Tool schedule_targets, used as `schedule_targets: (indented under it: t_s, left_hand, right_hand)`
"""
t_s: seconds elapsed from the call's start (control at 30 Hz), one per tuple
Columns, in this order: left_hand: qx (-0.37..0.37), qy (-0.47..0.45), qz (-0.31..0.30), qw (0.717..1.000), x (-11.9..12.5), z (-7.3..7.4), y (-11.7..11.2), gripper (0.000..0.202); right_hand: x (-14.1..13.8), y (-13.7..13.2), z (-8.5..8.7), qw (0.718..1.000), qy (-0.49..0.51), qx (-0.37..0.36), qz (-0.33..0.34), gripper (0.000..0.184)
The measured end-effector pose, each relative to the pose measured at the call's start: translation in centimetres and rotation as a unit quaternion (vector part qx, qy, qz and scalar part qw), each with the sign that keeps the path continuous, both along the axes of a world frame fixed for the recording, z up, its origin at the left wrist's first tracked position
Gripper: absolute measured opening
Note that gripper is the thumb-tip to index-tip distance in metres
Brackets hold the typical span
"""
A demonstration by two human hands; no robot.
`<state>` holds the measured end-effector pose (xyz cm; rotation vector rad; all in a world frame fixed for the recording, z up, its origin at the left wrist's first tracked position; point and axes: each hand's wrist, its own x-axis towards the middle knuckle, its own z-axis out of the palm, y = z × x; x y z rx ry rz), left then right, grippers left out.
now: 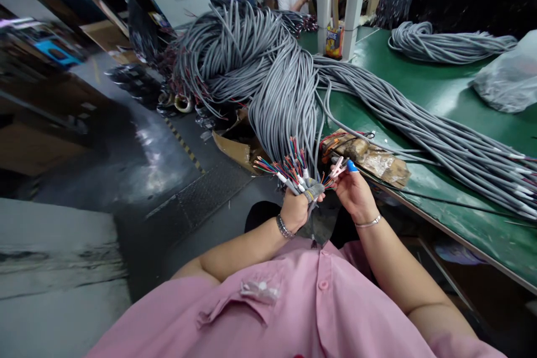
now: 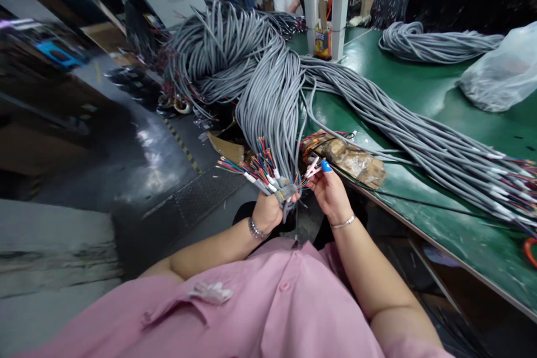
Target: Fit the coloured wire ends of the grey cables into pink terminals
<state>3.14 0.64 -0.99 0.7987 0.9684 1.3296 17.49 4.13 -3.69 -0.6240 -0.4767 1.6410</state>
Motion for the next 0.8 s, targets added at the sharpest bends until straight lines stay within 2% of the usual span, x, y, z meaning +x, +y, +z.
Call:
schedule_targets:
  t_s: [0.2,0.33,0.4,0.5,0.8]
  left_hand:
    - [0.022,-0.017,-0.001,1.000,0.4,-0.4,0.3,0.020]
    - [0.017,-0.007,-0.001,1.000,0.7,0.2,0.4,0.022]
    - [0.017,-0.004,-0.003,1.000,0.9,0.5,0.5,0.021]
    - [0.014,-0.002,0.001,1.000,1.0,0.6,0.6,0.021]
    - [0.003,0.011,0.011,1.000,0.9,-0.1,0.8,0.020]
  right_hand:
    - [-0.8,0.4,-0.7,1.000,-0.005,-0.004,-0.029,0.038]
    - [-1.1,0.7,-0.6,1.000,0.022,-0.017,0.006,0.043]
    - [-1.1,0.9,-0.6,0.999,0.036,-0.014,0.022,0.042]
    - [-1.2,1.2,-0.7,0.999,0.035,-0.020,0.000,0.038]
    - [-1.4,1.3,-0.8,0.999,0.026,-0.014,-0.026,0.036]
